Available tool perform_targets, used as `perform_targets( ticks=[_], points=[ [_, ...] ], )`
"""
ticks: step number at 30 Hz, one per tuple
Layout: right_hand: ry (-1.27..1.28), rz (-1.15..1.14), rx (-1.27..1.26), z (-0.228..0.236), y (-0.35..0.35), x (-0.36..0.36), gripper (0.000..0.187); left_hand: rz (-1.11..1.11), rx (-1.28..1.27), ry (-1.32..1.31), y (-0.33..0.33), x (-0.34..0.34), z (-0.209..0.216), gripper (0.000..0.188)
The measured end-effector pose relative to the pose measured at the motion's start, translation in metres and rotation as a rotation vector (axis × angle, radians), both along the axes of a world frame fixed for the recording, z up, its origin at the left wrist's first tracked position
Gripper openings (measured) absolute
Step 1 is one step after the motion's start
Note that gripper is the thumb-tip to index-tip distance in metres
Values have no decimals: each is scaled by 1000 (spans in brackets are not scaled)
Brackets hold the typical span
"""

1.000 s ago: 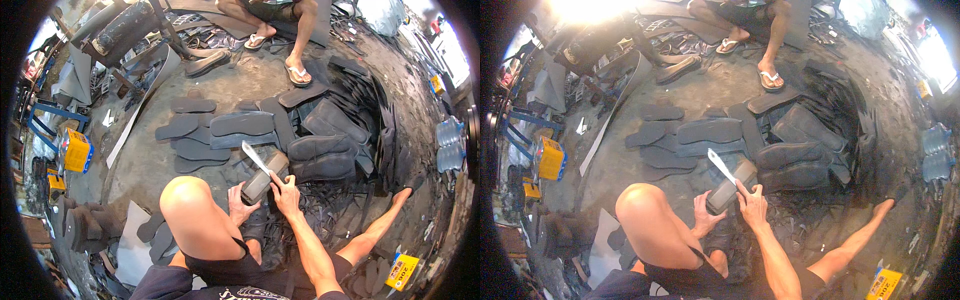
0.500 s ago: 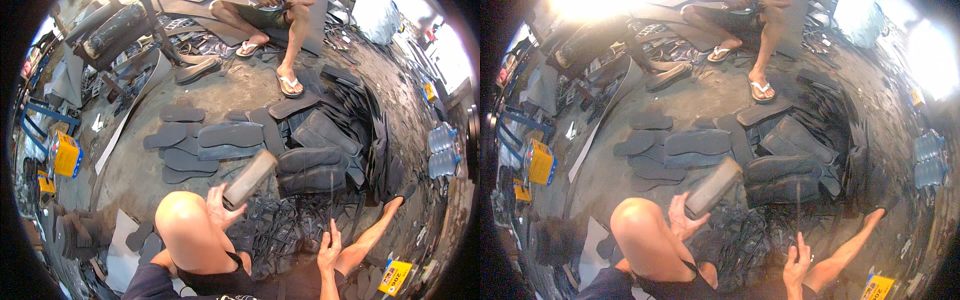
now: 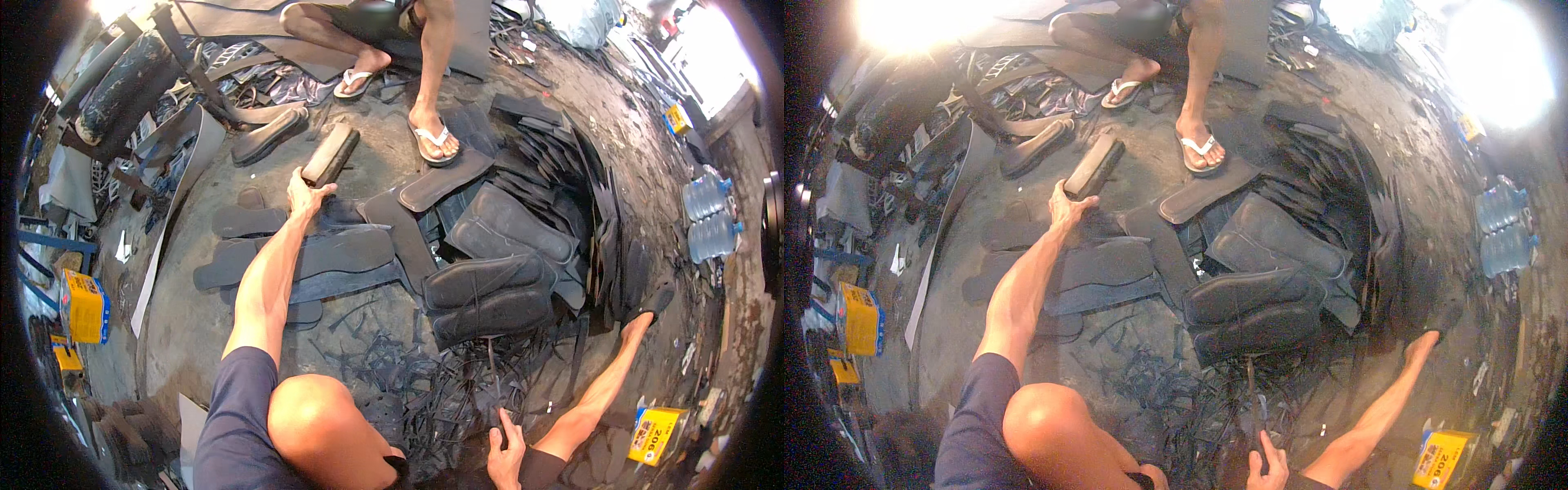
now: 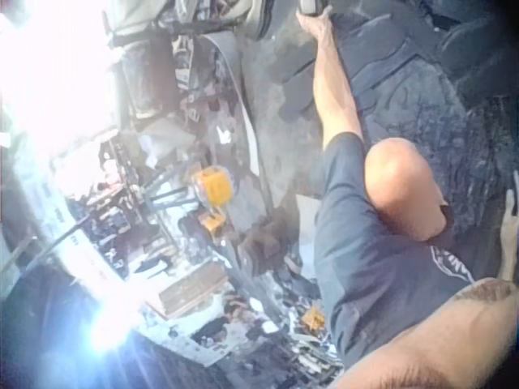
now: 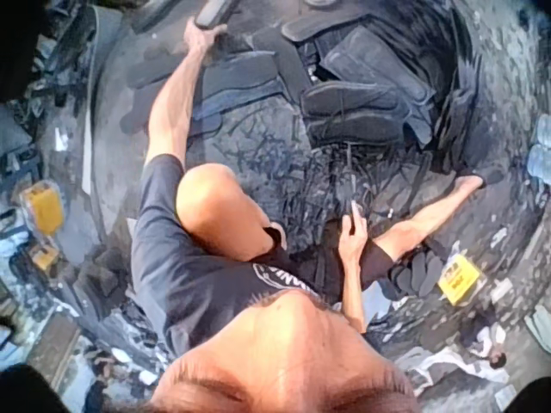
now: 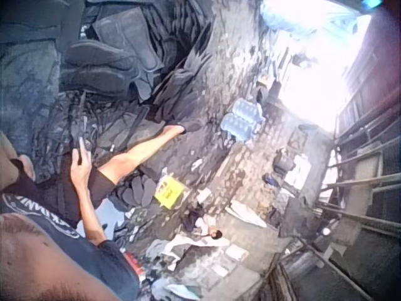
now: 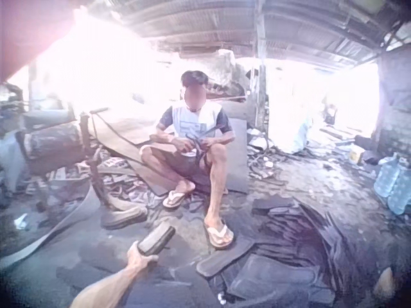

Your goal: The person sits on the floor and uses a knife to cut black rubber sheets into smaller pieces. The person repeatedly picks up rubber pieces, cuts them, and places them aside.

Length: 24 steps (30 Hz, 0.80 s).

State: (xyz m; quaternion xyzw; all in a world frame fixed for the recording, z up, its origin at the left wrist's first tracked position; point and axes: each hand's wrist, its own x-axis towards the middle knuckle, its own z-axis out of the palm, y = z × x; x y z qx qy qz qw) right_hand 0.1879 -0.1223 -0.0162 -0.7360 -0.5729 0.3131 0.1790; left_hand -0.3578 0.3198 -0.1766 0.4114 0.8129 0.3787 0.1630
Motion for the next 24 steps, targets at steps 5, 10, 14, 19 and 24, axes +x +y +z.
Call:
perform_targets(
  ticks=[5, 10, 14, 19, 24],
  points=[
    [71, -213, -31, 5, -14, 2, 53, -52, 276, 226, -54, 33, 12, 106],
    [160, -199, -71, -6, -13, -7, 46, -657, -264, 474, -175, 20, 77, 119],
    [184, -143, -20, 21, -9, -18, 54, -841, -293, 565, -200, 37, 121, 66],
    [409, -276, 126, -9, -39, 10, 45, -946, 568, 1123, -239, 69, 245, 40],
    [679, -383, 163, -15, -30, 15, 32, -895, 866, 1210, -252, 95, 332, 45]
  ],
)
